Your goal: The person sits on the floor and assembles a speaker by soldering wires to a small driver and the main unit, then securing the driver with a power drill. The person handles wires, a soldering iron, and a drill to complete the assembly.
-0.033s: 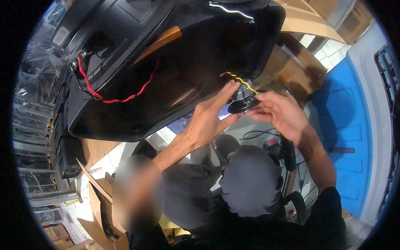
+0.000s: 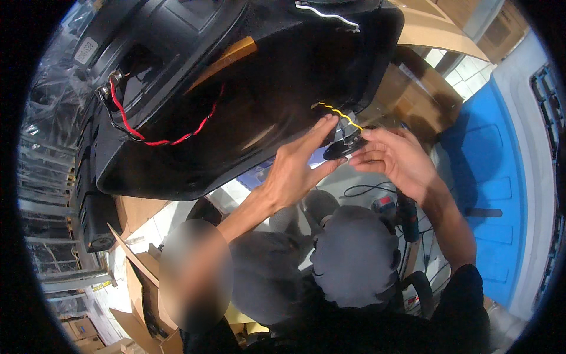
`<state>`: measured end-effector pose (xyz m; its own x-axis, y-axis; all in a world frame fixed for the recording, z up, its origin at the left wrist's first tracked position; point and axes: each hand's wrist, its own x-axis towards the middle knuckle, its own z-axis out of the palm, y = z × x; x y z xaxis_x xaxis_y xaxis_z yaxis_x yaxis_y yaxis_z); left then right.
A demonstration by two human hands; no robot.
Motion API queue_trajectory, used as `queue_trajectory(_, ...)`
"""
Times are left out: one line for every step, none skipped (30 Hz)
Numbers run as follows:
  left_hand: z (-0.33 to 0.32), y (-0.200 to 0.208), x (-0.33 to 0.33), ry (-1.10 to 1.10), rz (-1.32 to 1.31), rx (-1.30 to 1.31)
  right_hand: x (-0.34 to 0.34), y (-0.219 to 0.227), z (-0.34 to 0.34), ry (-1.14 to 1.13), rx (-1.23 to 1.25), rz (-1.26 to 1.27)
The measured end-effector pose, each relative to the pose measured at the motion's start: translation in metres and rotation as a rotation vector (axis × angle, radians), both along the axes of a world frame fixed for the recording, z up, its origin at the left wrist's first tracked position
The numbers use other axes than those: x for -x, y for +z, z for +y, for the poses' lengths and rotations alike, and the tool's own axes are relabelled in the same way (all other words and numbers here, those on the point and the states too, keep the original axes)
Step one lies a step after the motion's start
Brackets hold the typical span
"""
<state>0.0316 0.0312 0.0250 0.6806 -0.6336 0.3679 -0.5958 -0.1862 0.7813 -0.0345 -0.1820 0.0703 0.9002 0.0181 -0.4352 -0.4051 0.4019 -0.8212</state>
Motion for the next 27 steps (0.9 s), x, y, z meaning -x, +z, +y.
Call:
queue_trajectory(-0.002,-0.002,0.002,0.033,0.079,0.02,-0.001,0.001,0.0,0.01,0.03,-0.002)
queue_trajectory(-0.005,-0.003,-0.002,0.062,0.146,0.045,-0.006,0.002,0.0,0.012,0.13,0.018)
queue_trajectory(-0.006,-0.004,-0.003,0.069,0.221,0.071,-0.007,0.002,-0.001,0.019,0.228,0.047)
queue_trajectory(-0.007,-0.005,-0.003,0.077,0.294,0.096,-0.008,0.001,-0.002,0.038,0.309,0.029)
queue_trajectory(-0.008,-0.005,-0.003,0.083,0.368,0.135,-0.007,0.0,-0.004,0.05,0.367,0.029)
queue_trajectory(-0.009,-0.005,-0.003,0.082,0.388,0.149,-0.006,-0.003,-0.006,0.073,0.408,-0.013)
queue_trajectory(-0.009,-0.005,-0.002,0.078,0.409,0.176,-0.005,-0.005,-0.01,0.1,0.467,-0.037)
queue_trajectory(-0.01,-0.005,-0.002,0.076,0.437,0.197,-0.004,-0.009,-0.013,0.1,0.549,-0.089)
queue_trajectory(-0.01,-0.005,-0.002,0.06,0.439,0.197,-0.003,-0.013,-0.016,0.105,0.649,-0.124)
queue_trajectory(-0.009,-0.005,-0.001,0.048,0.449,0.192,-0.003,-0.017,-0.019,0.11,0.748,-0.158)
queue_trajectory(-0.009,-0.005,-0.001,0.036,0.458,0.187,-0.002,-0.023,-0.02,0.071,0.812,-0.258)
queue_trajectory(-0.009,-0.005,-0.001,0.039,0.475,0.199,0.0,-0.029,-0.019,0.032,0.875,-0.358)
queue_trajectory(-0.009,-0.005,0.0,0.043,0.491,0.211,0.001,-0.035,-0.018,-0.007,0.937,-0.459)
queue_trajectory(-0.009,-0.005,0.0,0.039,0.487,0.242,0.002,-0.041,-0.014,-0.031,0.924,-0.486)
queue_trajectory(-0.01,-0.006,0.0,0.054,0.513,0.264,0.004,-0.047,-0.009,-0.054,0.912,-0.513)
queue_trajectory(-0.012,-0.007,-0.001,0.059,0.518,0.303,0.005,-0.052,-0.002,-0.079,0.899,-0.54)
queue_trajectory(-0.013,-0.008,-0.001,0.07,0.531,0.332,0.007,-0.057,0.004,-0.051,0.857,-0.506)
queue_trajectory(-0.015,-0.009,-0.001,0.072,0.538,0.361,0.007,-0.061,0.011,-0.09,0.862,-0.527)
queue_trajectory(-0.017,-0.01,-0.001,0.078,0.552,0.381,0.007,-0.065,0.02,-0.131,0.867,-0.548)
queue_trajectory(-0.019,-0.01,-0.001,0.089,0.569,0.391,0.006,-0.067,0.028,-0.172,0.871,-0.569)
queue_trajectory(-0.02,-0.01,-0.001,0.093,0.58,0.401,0.005,-0.069,0.034,-0.157,0.867,-0.526)
queue_trajectory(-0.022,-0.009,-0.002,0.099,0.592,0.402,0.001,-0.071,0.04,-0.208,0.929,-0.553)
queue_trajectory(-0.024,-0.009,-0.002,0.107,0.604,0.403,-0.004,-0.072,0.045,-0.267,0.982,-0.574)
queue_trajectory(-0.027,-0.007,-0.003,0.112,0.597,0.377,-0.009,-0.073,0.049,-0.324,1.034,-0.596)
queue_trajectory(-0.029,-0.006,-0.004,0.119,0.59,0.351,-0.013,-0.072,0.05,-0.336,1.035,-0.569)
queue_trajectory(-0.03,-0.004,-0.005,0.126,0.583,0.328,-0.017,-0.072,0.051,-0.347,1.036,-0.543)
queue_trajectory(-0.03,-0.001,-0.006,0.161,0.537,0.294,-0.02,-0.071,0.051,-0.365,1.038,-0.536)
